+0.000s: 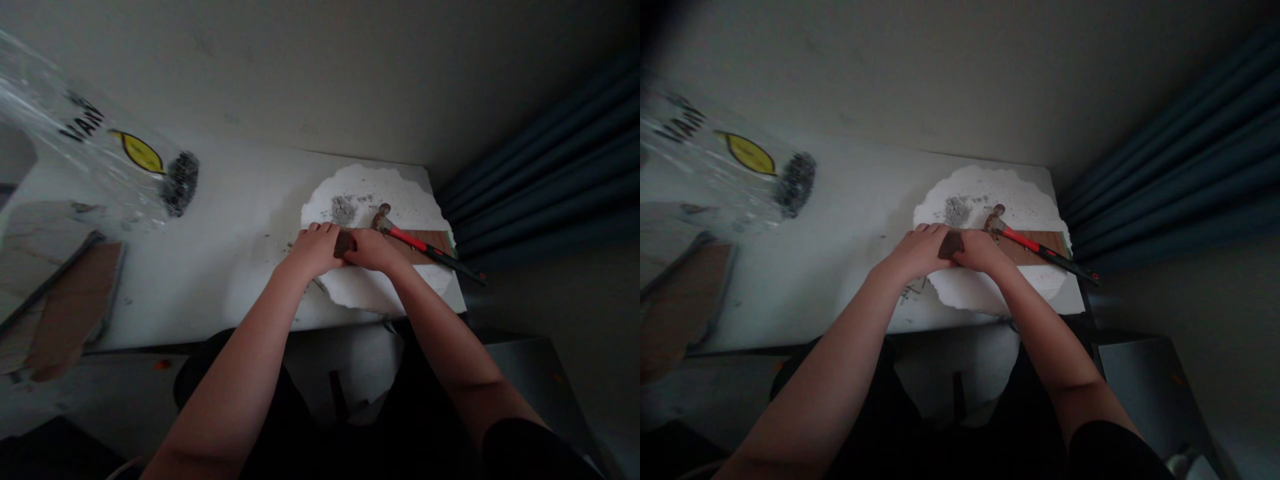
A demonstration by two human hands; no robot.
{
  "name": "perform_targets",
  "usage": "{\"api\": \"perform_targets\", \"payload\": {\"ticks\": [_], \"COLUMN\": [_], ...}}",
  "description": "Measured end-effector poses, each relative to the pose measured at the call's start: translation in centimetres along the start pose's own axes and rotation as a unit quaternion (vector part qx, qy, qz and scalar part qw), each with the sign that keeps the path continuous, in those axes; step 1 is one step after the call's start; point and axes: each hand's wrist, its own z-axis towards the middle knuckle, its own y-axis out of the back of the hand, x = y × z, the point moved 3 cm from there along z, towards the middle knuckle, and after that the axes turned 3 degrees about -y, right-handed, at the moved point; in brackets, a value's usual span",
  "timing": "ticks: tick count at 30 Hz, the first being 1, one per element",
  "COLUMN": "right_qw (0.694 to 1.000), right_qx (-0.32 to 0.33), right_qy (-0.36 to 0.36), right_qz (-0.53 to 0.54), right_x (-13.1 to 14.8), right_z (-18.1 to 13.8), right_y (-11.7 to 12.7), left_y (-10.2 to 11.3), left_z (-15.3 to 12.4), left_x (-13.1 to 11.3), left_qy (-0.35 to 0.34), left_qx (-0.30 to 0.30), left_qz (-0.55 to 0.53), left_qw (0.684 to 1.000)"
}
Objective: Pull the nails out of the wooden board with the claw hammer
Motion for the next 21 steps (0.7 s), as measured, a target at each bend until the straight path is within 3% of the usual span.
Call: {"api": "perform_targets", "payload": {"ticks": [21], "right_qw": [1.0], "right_qx": [0.011], "right_qy": [-0.007], "right_qz": [0.01], "right_x": [0.17], "right_z": [0.02], "right_y": [0.28], "left_y": [0.05], "left_z": [0.09], "left_x": [-0.03], "left_qy": [0.002], "left_qx": [0.003], "left_qz": [-0.007], "left_qw": [1.0]}}
